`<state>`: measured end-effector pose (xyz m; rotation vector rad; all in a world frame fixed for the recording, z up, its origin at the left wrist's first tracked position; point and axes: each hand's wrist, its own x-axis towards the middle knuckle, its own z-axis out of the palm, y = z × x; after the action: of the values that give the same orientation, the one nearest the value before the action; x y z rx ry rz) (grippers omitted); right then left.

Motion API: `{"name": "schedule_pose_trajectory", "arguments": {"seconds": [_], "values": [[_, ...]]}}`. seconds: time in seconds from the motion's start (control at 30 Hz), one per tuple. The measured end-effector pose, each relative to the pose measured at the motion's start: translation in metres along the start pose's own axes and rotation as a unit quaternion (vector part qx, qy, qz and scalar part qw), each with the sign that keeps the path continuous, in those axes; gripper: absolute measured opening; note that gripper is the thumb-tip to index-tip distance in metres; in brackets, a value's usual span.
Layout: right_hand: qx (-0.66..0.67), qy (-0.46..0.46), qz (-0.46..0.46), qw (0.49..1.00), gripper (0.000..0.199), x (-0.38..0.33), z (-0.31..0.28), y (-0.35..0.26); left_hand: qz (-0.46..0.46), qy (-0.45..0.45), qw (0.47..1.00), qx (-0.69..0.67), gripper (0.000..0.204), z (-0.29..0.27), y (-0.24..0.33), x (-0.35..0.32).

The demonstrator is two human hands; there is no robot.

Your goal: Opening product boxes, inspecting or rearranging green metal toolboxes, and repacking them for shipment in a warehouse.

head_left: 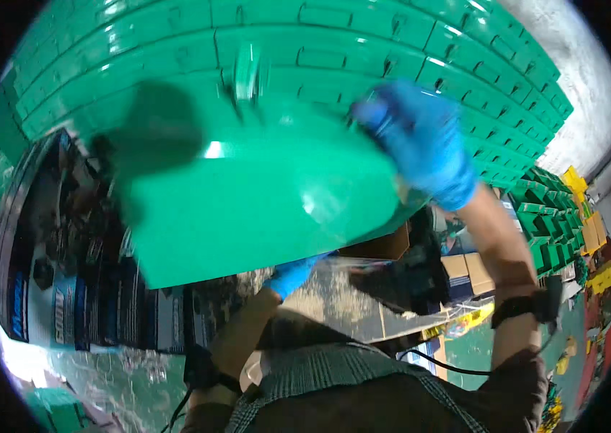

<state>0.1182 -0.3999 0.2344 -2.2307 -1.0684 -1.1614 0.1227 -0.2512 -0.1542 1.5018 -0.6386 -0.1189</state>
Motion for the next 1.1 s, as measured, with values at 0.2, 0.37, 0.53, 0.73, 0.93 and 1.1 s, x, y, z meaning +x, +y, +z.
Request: {"name": "schedule_pose_trajectory", "arguments": {"seconds": [0.2, 0.37, 0.53, 0.73, 0.93, 1.1], "values": [[-0.109, -0.143, -0.016, 0.984, 0.027, -0.128, 0.104, 0.006, 0.145, 0.015, 0.875, 0.462, 0.048, -0.010, -0.004, -0.051], [-0.188, -0.175, -0.033, 0.966, 0.026, -0.146, 0.109, 0.029, -0.022, 0.002, 0.798, 0.602, 0.065, -0.028, 0.015, -0.080], [-0.113, -0.370, -0.052, 0.921, 0.021, -0.143, 0.112, 0.035, 0.126, 0.025, 0.766, 0.630, 0.063, -0.004, 0.028, -0.062], [-0.042, -0.242, 0.016, 0.969, 0.023, -0.196, 0.121, 0.027, 0.159, 0.059, 0.847, 0.504, 0.051, 0.011, 0.037, -0.053], [-0.101, -0.149, 0.242, 0.954, 0.018, -0.257, 0.040, 0.034, 0.191, 0.046, 0.854, 0.481, 0.032, -0.019, 0.092, -0.041], [-0.146, -0.187, 0.215, 0.947, 0.021, -0.264, 0.050, 0.025, 0.108, 0.126, 0.852, 0.497, 0.030, -0.024, 0.090, -0.028]]}}
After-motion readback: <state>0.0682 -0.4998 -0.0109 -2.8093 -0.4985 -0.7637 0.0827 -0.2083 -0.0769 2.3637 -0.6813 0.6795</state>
